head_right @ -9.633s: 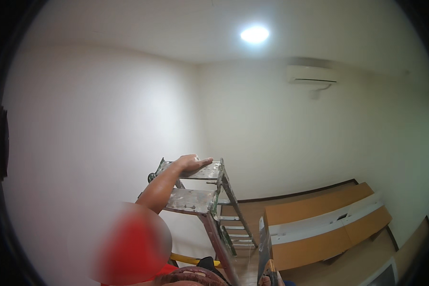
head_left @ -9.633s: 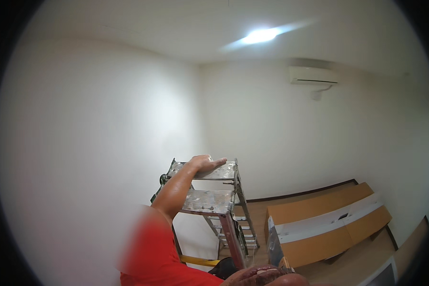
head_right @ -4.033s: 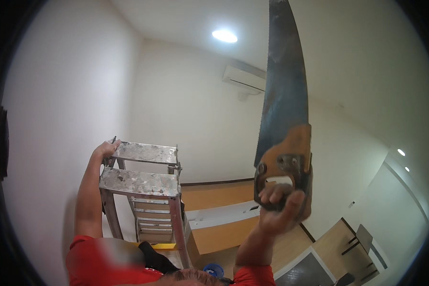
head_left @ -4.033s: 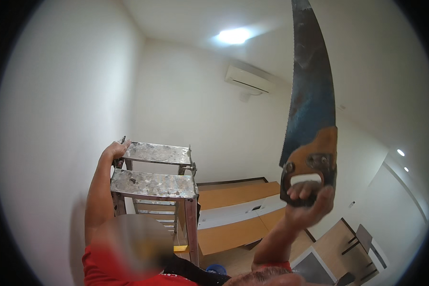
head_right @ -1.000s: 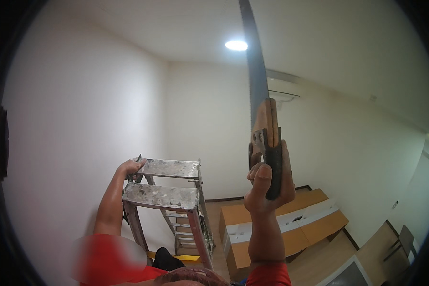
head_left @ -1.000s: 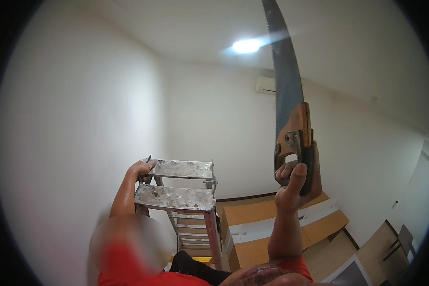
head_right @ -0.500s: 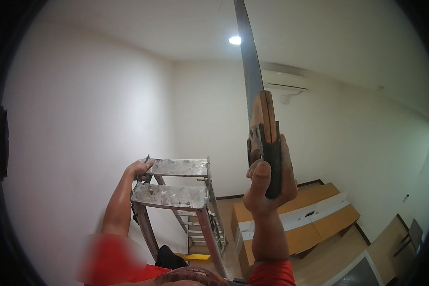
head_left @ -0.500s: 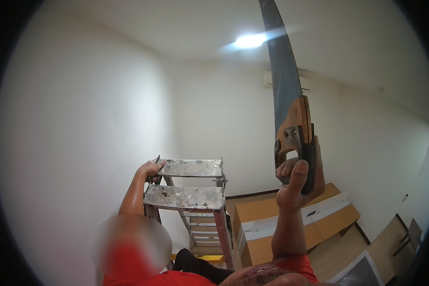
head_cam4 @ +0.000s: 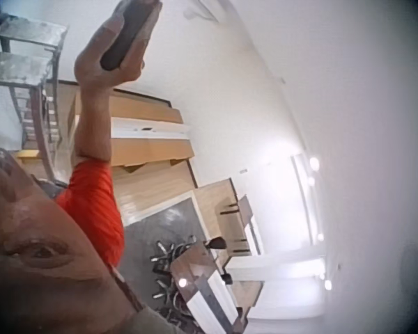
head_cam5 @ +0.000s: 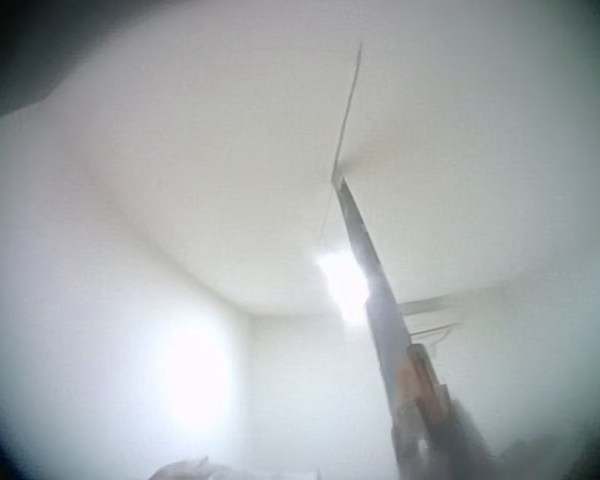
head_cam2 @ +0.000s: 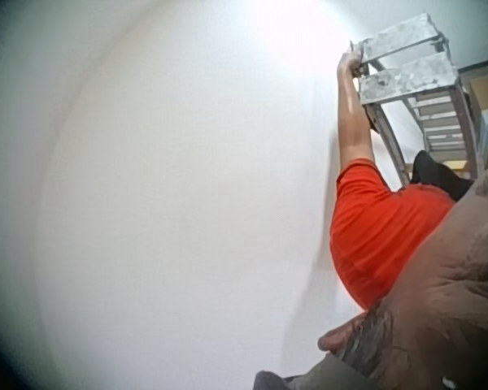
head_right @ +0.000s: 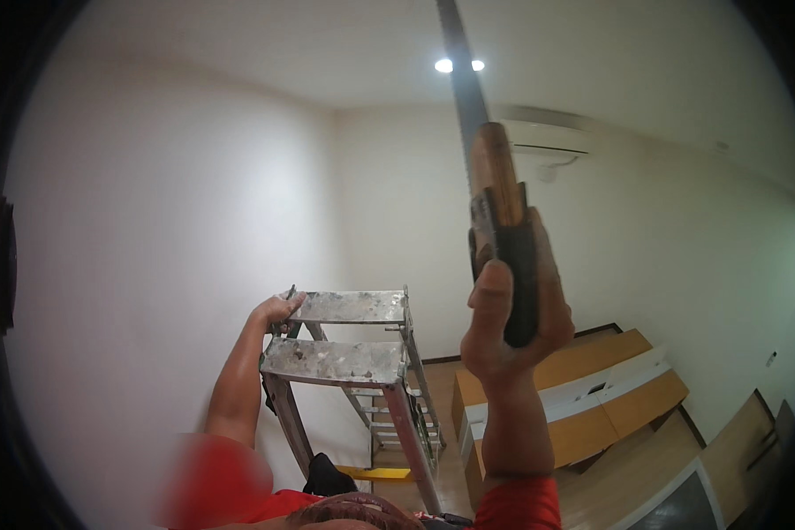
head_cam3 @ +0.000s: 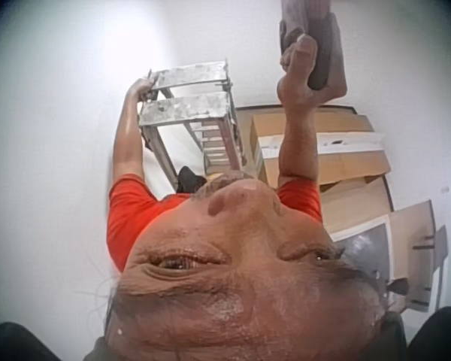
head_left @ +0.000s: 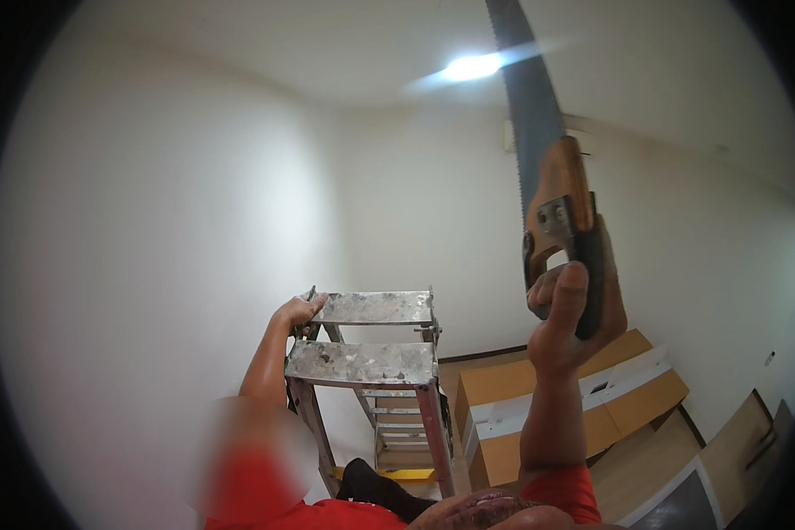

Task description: The person uses a hand saw to cut a long piece of wood placed on a workbench. They hold the saw with both hands and make repeated back-and-forth strokes along the wood's length while standing on a ladder.

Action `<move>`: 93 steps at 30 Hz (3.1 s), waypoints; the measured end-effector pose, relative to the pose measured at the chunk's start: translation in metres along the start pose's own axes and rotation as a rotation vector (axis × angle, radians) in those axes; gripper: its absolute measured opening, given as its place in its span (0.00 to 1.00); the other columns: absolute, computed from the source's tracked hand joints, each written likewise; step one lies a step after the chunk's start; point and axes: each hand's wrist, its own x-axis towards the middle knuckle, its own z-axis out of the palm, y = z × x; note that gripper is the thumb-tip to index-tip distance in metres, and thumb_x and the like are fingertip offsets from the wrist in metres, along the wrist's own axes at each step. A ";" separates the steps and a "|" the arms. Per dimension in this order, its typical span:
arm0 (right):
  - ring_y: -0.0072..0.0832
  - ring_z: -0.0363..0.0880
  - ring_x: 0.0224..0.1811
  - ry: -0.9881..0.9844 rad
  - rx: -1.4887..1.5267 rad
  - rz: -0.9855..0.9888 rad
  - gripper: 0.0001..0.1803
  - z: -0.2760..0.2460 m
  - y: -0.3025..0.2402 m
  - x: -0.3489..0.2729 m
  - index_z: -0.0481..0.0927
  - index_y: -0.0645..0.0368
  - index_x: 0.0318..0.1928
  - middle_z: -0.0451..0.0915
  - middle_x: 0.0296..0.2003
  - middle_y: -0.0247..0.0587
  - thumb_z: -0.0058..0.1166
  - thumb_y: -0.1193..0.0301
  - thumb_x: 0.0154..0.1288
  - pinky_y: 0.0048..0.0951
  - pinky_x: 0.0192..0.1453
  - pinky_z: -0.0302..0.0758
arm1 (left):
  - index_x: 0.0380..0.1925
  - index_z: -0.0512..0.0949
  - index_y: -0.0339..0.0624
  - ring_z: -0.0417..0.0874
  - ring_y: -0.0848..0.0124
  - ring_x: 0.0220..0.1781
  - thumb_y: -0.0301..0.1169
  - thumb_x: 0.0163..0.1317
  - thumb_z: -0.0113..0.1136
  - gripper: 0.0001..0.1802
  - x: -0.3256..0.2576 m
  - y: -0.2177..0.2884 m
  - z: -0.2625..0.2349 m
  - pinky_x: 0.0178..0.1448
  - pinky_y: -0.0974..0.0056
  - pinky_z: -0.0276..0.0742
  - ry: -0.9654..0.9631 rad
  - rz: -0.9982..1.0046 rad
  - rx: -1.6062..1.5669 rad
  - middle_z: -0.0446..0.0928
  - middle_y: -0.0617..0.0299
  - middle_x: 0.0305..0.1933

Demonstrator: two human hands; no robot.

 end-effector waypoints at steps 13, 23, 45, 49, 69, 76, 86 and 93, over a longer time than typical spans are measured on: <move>0.14 0.70 0.16 0.102 0.102 0.056 0.28 -0.005 0.003 -0.013 0.73 0.80 0.61 0.77 0.20 0.33 0.50 0.64 0.73 0.19 0.18 0.69 | 0.47 0.78 0.42 0.73 0.75 0.20 0.63 0.68 0.57 0.32 -0.003 -0.001 0.000 0.21 0.66 0.74 0.015 0.112 0.001 0.73 0.65 0.25; 0.10 0.67 0.15 0.067 0.046 0.099 0.24 0.026 -0.007 0.036 0.77 0.74 0.59 0.76 0.19 0.31 0.49 0.65 0.74 0.16 0.17 0.65 | 0.35 0.80 0.38 0.74 0.73 0.17 0.65 0.66 0.57 0.35 0.001 -0.002 0.002 0.20 0.64 0.72 0.009 0.096 -0.018 0.76 0.63 0.22; 0.15 0.71 0.17 0.073 0.040 0.007 0.24 0.027 0.014 -0.024 0.75 0.76 0.59 0.79 0.23 0.36 0.50 0.67 0.74 0.18 0.19 0.71 | 0.55 0.75 0.26 0.78 0.69 0.18 0.70 0.62 0.58 0.49 0.007 -0.001 0.002 0.21 0.61 0.75 0.002 0.143 0.035 0.79 0.56 0.26; 0.16 0.73 0.16 0.108 0.093 0.109 0.24 0.032 0.025 -0.015 0.74 0.77 0.61 0.82 0.26 0.39 0.50 0.68 0.73 0.20 0.19 0.72 | 0.61 0.72 0.26 0.80 0.68 0.20 0.68 0.63 0.58 0.50 0.010 -0.007 0.004 0.23 0.60 0.77 0.081 0.187 0.015 0.81 0.50 0.33; 0.16 0.77 0.17 0.018 -0.051 -0.076 0.26 0.028 0.043 -0.016 0.74 0.77 0.60 0.85 0.29 0.44 0.51 0.66 0.71 0.18 0.19 0.73 | 0.67 0.67 0.28 0.79 0.69 0.18 0.66 0.67 0.54 0.49 0.004 -0.001 0.000 0.20 0.61 0.75 0.047 0.100 0.046 0.79 0.56 0.24; 0.17 0.75 0.16 0.054 -0.019 -0.089 0.25 0.038 0.046 -0.021 0.74 0.78 0.60 0.85 0.30 0.47 0.50 0.67 0.72 0.19 0.18 0.72 | 0.78 0.55 0.43 0.76 0.71 0.16 0.65 0.68 0.52 0.49 0.027 -0.024 0.003 0.19 0.61 0.75 0.047 0.143 0.075 0.80 0.54 0.26; 0.21 0.79 0.21 -0.001 -0.130 -0.225 0.19 0.041 0.078 -0.018 0.71 0.71 0.61 0.85 0.38 0.54 0.50 0.74 0.74 0.20 0.22 0.76 | 0.76 0.53 0.39 0.75 0.71 0.16 0.65 0.68 0.53 0.51 0.013 -0.001 0.001 0.20 0.61 0.74 -0.029 0.107 -0.001 0.81 0.55 0.27; 0.18 0.78 0.21 0.044 -0.119 -0.173 0.20 0.052 0.071 -0.022 0.75 0.74 0.58 0.84 0.30 0.47 0.49 0.70 0.74 0.19 0.21 0.73 | 0.74 0.60 0.33 0.75 0.70 0.17 0.65 0.67 0.54 0.51 0.013 -0.003 -0.003 0.21 0.61 0.75 -0.016 0.033 -0.042 0.80 0.54 0.29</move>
